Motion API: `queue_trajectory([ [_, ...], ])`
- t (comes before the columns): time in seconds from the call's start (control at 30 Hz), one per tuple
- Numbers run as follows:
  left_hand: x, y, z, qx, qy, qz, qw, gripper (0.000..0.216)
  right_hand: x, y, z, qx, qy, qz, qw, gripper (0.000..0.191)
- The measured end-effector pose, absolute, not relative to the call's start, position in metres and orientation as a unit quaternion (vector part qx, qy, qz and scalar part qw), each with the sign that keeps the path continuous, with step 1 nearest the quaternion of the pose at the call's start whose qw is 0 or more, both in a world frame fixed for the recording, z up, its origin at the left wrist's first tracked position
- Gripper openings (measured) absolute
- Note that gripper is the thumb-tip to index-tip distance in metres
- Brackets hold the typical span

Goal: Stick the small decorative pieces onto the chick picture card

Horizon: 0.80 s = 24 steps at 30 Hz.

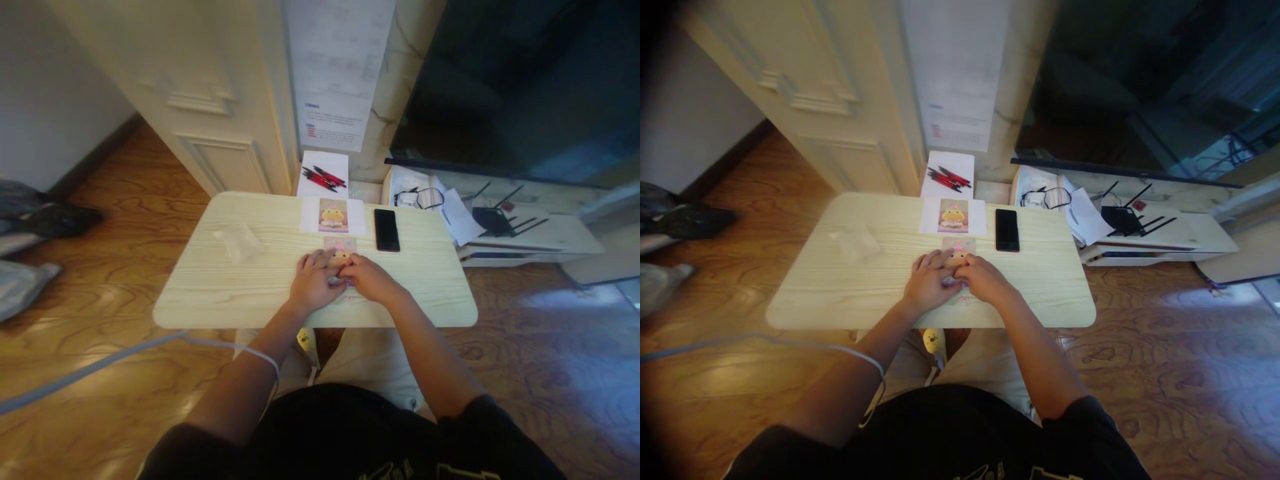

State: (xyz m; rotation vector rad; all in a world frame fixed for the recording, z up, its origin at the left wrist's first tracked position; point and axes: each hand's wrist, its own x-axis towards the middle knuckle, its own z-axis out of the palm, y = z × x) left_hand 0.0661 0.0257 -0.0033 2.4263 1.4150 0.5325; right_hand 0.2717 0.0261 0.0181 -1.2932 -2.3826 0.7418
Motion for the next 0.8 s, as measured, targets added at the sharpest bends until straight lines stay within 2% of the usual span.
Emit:
queue_trajectory([
  [0.37, 0.068, 0.028, -0.002, 0.832, 0.497, 0.194, 0.148, 0.026, 0.268, 0.035, 0.022, -0.442, -0.858, 0.235, 0.116, 0.028],
  [0.8, 0.066, 0.029, -0.004, 0.835, 0.496, 0.192, 0.142, 0.029, 0.265, 0.031, 0.036, -0.434, -0.844, 0.276, 0.151, 0.028],
])
